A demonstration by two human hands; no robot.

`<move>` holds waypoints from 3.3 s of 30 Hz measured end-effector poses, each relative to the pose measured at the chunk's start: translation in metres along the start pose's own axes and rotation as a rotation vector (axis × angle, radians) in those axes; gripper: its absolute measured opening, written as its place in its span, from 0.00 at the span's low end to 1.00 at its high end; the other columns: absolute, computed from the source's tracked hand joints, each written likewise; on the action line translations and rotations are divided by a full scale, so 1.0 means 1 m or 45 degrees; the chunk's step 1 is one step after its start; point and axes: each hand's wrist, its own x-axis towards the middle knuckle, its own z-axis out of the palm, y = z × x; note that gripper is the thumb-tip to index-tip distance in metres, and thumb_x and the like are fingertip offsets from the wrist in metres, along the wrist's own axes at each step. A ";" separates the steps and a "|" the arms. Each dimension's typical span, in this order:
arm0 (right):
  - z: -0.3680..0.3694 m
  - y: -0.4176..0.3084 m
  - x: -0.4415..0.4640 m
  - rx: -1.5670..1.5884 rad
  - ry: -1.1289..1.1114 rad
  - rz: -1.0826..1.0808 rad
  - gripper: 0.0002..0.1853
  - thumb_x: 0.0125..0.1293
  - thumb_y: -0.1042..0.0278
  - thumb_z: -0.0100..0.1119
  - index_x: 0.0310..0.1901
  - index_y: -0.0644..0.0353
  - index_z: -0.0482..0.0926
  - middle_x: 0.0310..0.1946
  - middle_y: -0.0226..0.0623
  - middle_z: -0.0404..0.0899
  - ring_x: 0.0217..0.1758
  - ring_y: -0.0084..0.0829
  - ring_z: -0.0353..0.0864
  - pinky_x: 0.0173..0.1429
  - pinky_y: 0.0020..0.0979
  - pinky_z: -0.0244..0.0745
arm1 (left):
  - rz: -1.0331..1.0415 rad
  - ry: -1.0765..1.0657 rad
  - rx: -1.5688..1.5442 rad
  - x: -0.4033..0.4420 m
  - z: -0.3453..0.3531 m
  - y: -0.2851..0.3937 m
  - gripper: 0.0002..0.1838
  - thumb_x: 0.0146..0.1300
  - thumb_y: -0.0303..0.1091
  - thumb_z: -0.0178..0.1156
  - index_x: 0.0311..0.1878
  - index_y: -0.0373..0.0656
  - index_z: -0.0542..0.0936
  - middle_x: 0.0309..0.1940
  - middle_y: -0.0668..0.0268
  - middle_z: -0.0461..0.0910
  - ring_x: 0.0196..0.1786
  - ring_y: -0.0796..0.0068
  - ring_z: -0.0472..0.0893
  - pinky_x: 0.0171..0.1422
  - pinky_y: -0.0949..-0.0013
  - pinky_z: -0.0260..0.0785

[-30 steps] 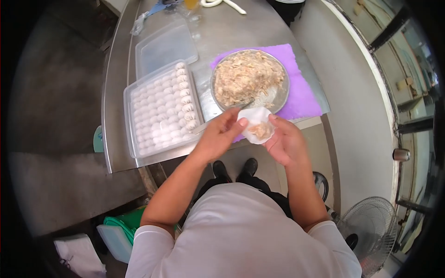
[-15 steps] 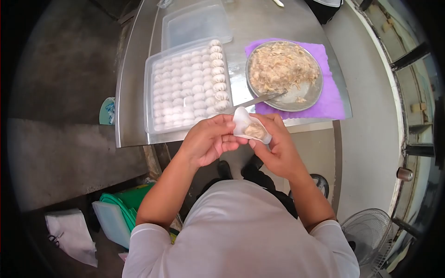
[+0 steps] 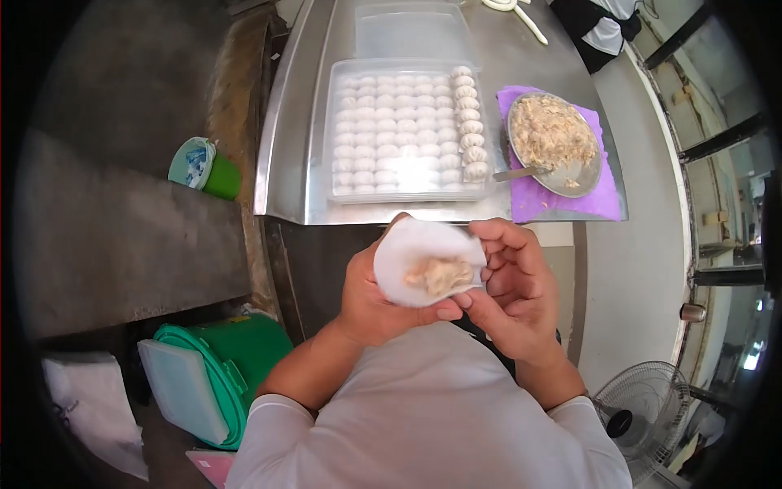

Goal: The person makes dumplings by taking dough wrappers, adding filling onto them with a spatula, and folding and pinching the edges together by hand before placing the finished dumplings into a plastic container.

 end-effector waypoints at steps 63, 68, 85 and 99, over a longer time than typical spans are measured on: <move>0.056 -0.016 -0.001 -0.779 -0.045 -0.323 0.10 0.63 0.83 0.63 0.46 0.68 0.80 0.42 0.45 0.77 0.40 0.36 0.76 0.40 0.31 0.74 | 0.197 -0.157 0.365 -0.035 -0.038 0.039 0.19 0.58 0.22 0.75 0.52 0.36 0.82 0.54 0.56 0.77 0.54 0.74 0.78 0.58 0.71 0.74; 0.050 -0.019 0.005 -1.055 -0.233 -0.428 0.11 0.63 0.83 0.64 0.47 0.67 0.79 0.40 0.44 0.78 0.39 0.36 0.76 0.40 0.32 0.74 | 0.195 0.037 0.054 -0.040 -0.034 0.024 0.19 0.58 0.21 0.74 0.53 0.36 0.82 0.58 0.54 0.75 0.55 0.74 0.78 0.58 0.71 0.74; 0.060 -0.008 0.003 -0.923 -0.128 -0.482 0.09 0.62 0.85 0.63 0.44 0.68 0.78 0.37 0.43 0.78 0.38 0.39 0.75 0.39 0.33 0.73 | 0.234 -0.038 0.317 -0.043 -0.045 0.025 0.16 0.61 0.25 0.73 0.52 0.38 0.81 0.51 0.58 0.78 0.51 0.74 0.78 0.54 0.71 0.72; 0.082 -0.004 -0.003 -0.928 -0.149 -0.388 0.08 0.66 0.82 0.62 0.46 0.69 0.76 0.38 0.43 0.77 0.39 0.39 0.74 0.40 0.33 0.73 | 0.527 0.027 0.402 -0.055 -0.054 0.023 0.12 0.64 0.26 0.71 0.49 0.36 0.82 0.47 0.57 0.79 0.43 0.71 0.79 0.48 0.69 0.74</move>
